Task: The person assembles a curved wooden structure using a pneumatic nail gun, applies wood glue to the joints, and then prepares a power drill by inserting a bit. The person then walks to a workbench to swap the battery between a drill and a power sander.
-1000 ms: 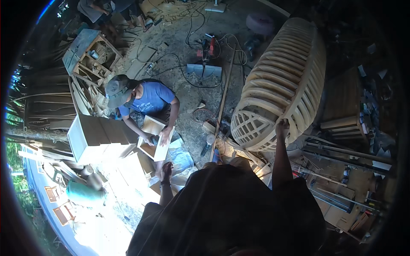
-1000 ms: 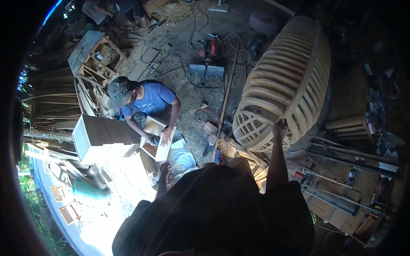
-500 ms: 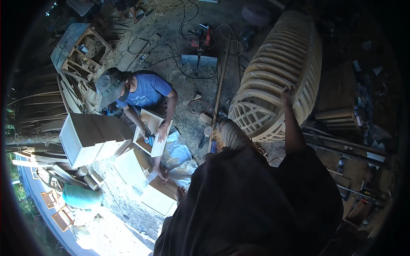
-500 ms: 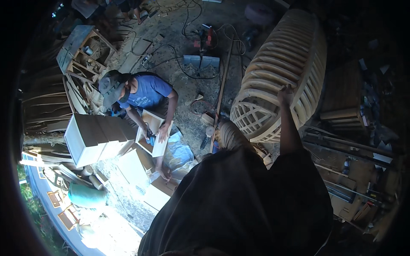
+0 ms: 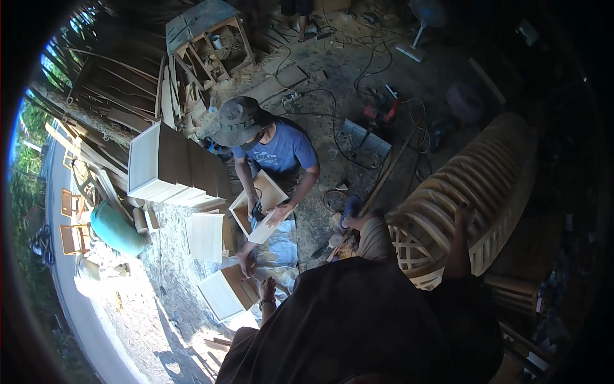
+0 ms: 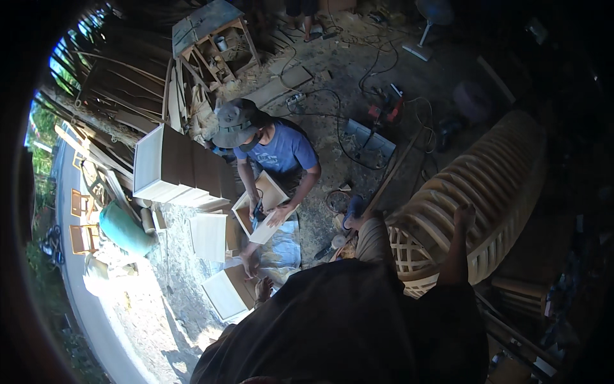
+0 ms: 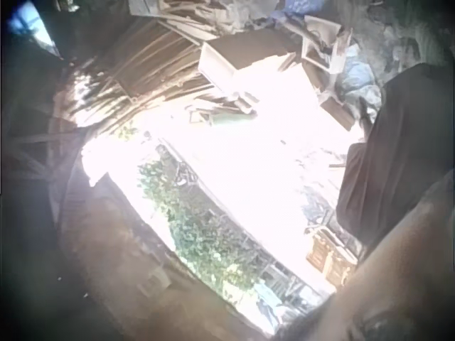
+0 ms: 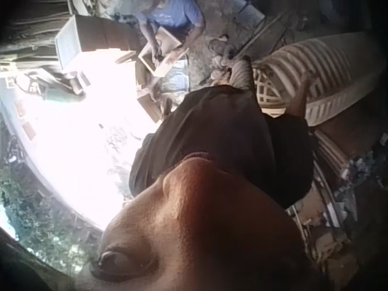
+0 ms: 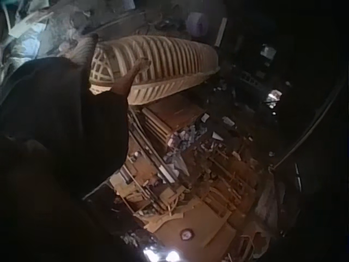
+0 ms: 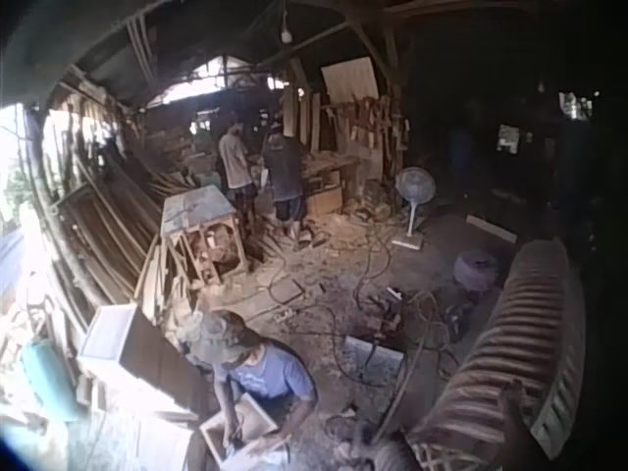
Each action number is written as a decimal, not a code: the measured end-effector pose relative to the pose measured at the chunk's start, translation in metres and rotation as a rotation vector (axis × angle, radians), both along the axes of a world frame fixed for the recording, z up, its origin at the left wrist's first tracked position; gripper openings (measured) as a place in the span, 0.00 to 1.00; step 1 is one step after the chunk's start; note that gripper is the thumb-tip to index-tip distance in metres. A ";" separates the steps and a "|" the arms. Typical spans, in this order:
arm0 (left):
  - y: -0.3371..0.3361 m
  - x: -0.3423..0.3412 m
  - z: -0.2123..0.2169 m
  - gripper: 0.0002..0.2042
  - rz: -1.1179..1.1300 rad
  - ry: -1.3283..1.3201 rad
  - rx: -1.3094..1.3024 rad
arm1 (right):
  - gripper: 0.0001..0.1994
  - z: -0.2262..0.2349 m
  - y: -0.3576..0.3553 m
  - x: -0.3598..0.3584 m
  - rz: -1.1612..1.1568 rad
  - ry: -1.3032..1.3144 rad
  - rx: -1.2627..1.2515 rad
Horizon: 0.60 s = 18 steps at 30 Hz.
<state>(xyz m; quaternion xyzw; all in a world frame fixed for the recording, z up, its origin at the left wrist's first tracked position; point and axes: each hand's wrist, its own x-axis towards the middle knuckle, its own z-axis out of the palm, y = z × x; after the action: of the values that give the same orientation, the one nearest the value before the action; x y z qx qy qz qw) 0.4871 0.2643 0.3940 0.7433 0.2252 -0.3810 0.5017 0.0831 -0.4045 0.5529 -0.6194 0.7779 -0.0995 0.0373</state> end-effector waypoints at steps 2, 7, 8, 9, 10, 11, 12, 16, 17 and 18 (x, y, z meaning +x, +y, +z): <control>-0.021 0.007 -0.009 0.17 0.000 -0.126 0.031 | 0.23 -0.018 -0.026 -0.018 0.014 0.045 -0.004; -0.105 0.038 -0.004 0.19 -0.399 -0.314 0.145 | 0.22 -0.080 -0.083 -0.039 -0.002 -0.078 -0.266; -0.122 0.039 -0.012 0.19 -0.410 -0.302 0.164 | 0.22 -0.091 -0.106 -0.020 0.012 -0.117 -0.247; -0.150 0.045 -0.018 0.18 -0.450 -0.302 0.169 | 0.21 -0.099 -0.129 -0.008 0.001 -0.150 -0.211; -0.181 0.051 -0.025 0.18 -0.504 -0.306 0.169 | 0.21 -0.105 -0.154 0.004 -0.009 -0.184 -0.162; -0.217 0.056 -0.032 0.18 -0.565 -0.319 0.162 | 0.20 -0.113 -0.171 0.015 -0.012 -0.216 -0.107; -0.264 0.066 -0.034 0.18 -0.660 -0.356 0.146 | 0.20 -0.122 -0.189 0.022 -0.025 -0.244 -0.049; -0.421 0.099 -0.050 0.17 -1.037 -0.692 -0.056 | 0.19 -0.131 -0.258 0.051 0.112 -0.360 0.195; -0.461 0.112 -0.048 0.16 -1.058 -0.808 -0.141 | 0.19 -0.132 -0.281 0.062 0.200 -0.412 0.239; -0.508 0.136 -0.030 0.16 -1.048 -0.860 -0.203 | 0.19 -0.138 -0.286 0.058 0.216 -0.463 0.299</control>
<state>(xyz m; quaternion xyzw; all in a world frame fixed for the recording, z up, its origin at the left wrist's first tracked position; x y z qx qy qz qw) 0.6228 -0.2434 0.3642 0.7886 -0.4204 -0.2636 0.3631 0.1413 -0.6902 0.4144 -0.6472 0.6841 -0.1180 0.3151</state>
